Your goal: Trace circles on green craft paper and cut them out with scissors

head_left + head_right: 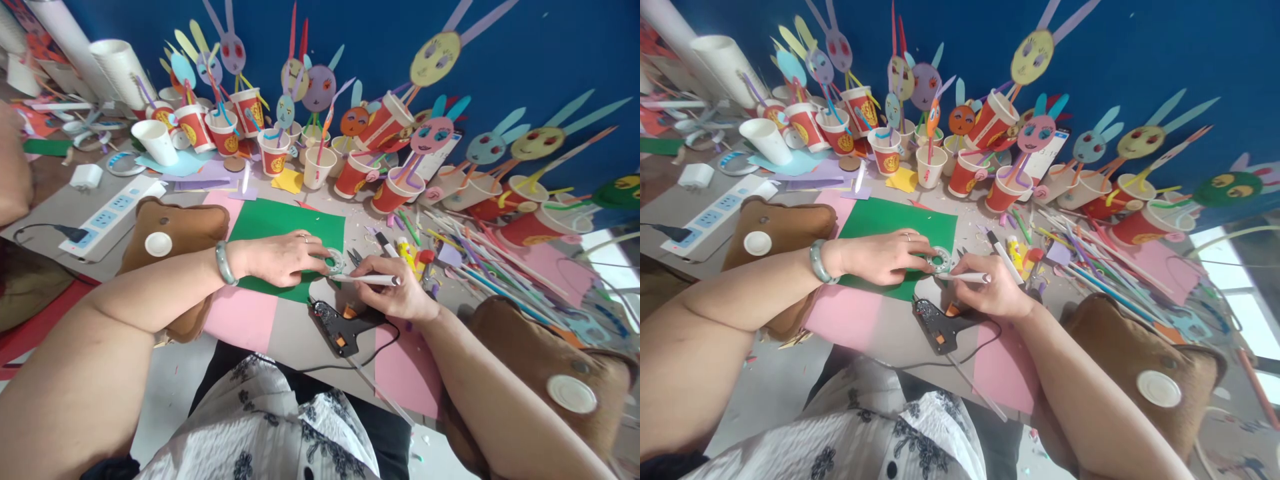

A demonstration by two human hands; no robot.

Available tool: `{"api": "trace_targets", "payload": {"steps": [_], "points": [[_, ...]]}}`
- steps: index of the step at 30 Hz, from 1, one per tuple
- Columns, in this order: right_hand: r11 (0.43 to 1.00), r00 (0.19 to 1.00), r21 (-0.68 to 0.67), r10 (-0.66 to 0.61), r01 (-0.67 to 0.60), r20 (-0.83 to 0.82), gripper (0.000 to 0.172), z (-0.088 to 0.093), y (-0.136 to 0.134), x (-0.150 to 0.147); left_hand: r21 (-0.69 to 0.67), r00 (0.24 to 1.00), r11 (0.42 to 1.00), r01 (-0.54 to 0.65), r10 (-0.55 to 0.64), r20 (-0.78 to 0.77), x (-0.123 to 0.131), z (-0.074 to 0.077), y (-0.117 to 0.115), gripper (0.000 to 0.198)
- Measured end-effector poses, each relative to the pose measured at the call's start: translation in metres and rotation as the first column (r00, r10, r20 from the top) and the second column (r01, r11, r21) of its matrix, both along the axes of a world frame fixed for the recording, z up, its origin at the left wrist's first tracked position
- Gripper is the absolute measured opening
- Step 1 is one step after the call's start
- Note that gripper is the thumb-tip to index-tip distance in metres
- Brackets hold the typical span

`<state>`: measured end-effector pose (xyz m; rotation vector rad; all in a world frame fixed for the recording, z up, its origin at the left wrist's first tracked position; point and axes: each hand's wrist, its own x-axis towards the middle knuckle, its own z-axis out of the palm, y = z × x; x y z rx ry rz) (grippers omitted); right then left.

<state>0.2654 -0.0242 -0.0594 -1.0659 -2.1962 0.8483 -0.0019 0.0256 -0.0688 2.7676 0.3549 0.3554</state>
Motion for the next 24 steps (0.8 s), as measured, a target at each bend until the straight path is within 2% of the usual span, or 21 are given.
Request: {"api": "trace_targets", "payload": {"steps": [7,17,24], "points": [[0.999,1.000,0.044,0.019,-0.020,0.018,0.006,0.0011,-0.0002,-0.0010,0.044,0.997,0.999,0.008,-0.005,-0.079,0.0006,0.0040,-0.0003,0.048],[0.998,0.997,0.055,0.007,-0.012,0.083,0.006,-0.0003,0.0038,0.0045,0.022,0.997,1.000,0.001,0.000,-0.071,0.0005,0.0057,-0.0009,0.052],[0.997,0.997,0.078,-0.020,0.014,0.078,0.006,0.0017,0.0053,0.0071,0.059,0.997,0.998,0.013,-0.008,-0.079,0.0006,0.0062,-0.0005,0.052]]}}
